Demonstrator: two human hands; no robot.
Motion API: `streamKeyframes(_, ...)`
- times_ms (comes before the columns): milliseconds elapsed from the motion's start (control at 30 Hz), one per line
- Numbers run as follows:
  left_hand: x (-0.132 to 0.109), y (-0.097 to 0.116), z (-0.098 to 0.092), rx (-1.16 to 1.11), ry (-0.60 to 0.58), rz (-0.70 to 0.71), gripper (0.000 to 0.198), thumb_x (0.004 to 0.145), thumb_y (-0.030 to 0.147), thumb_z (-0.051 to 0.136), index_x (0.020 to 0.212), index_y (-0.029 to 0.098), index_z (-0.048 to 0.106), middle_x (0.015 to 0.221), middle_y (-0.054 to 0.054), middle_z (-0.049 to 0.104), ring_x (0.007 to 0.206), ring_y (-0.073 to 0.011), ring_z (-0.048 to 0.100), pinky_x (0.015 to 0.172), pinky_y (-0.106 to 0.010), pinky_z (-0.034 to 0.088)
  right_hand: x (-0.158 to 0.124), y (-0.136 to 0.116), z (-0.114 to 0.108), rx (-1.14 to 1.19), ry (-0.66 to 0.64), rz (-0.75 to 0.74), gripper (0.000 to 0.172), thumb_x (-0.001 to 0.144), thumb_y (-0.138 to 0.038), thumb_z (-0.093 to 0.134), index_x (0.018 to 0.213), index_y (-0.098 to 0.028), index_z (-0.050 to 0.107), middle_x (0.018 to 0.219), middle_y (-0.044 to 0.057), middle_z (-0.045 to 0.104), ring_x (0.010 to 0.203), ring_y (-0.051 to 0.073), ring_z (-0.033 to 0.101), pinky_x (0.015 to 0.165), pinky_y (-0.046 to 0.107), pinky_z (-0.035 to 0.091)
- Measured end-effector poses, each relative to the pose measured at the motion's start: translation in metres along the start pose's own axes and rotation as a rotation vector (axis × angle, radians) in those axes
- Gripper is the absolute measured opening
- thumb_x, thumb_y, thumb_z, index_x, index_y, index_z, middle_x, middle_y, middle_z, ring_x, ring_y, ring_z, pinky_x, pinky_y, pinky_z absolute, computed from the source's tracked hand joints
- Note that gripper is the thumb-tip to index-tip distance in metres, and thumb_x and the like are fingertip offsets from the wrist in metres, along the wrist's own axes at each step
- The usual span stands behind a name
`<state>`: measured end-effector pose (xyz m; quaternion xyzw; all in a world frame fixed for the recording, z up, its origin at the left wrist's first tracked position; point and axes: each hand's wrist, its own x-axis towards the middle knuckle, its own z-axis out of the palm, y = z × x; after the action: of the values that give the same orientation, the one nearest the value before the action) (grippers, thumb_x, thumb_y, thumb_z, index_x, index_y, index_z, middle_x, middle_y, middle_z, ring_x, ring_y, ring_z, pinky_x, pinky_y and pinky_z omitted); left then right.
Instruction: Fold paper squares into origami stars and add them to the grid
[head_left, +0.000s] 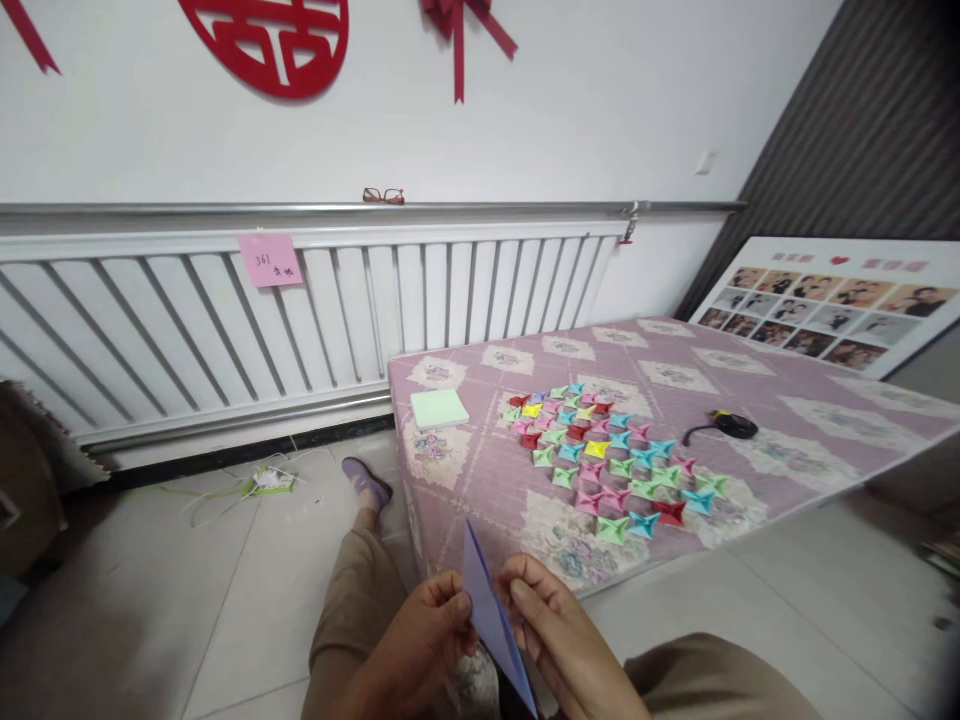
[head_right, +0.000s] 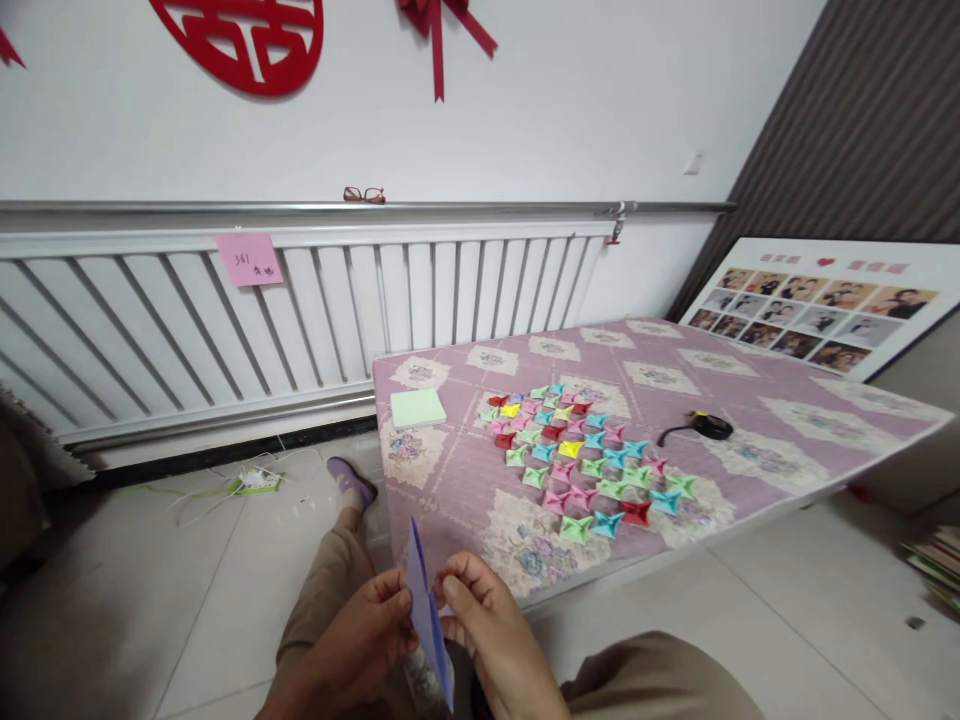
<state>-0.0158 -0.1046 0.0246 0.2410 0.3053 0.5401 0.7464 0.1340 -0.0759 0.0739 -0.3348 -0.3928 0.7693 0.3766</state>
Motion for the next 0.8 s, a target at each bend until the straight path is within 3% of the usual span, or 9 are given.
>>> streamKeyframes(167, -0.0021, 0.0008, 0.0012, 0.029, -0.013, -0.031, 0.044, 0.057, 0.045, 0.085, 0.071, 0.013, 0.059, 0.066, 0.000, 0.052, 0.058, -0.0092, 0.046, 0.058, -0.022, 0.032, -0.0055, 0.0003, 0.0086, -0.038, -0.080, 0.016, 0.036, 0.071, -0.047, 0.073, 0.077, -0.021, 0.049, 0.065, -0.004, 0.058, 0.059, 0.013, 0.056, 0.060, 0.025, 0.041)
streamKeyframes(367, -0.0043, 0.0024, 0.0003, 0.024, -0.036, -0.060, 0.041, 0.059, 0.043, 0.085, 0.072, 0.012, 0.062, 0.067, -0.001, 0.054, 0.059, -0.0097, 0.048, 0.059, -0.022, 0.034, -0.0080, 0.0016, 0.0076, -0.052, -0.072, 0.027, 0.035, 0.069, -0.045, 0.074, 0.074, -0.021, 0.049, 0.064, -0.005, 0.056, 0.058, 0.010, 0.053, 0.056, 0.021, 0.036)
streamKeyframes(800, -0.0070, 0.0034, -0.0012, 0.019, -0.074, -0.091, 0.040, 0.062, 0.043, 0.084, 0.080, 0.011, 0.067, 0.068, -0.002, 0.054, 0.058, -0.0079, 0.048, 0.059, -0.021, 0.038, -0.0085, 0.0041, 0.0082, -0.048, -0.062, 0.028, 0.035, 0.067, -0.044, 0.075, 0.074, -0.022, 0.048, 0.067, -0.005, 0.053, 0.059, 0.011, 0.052, 0.060, 0.024, 0.042)
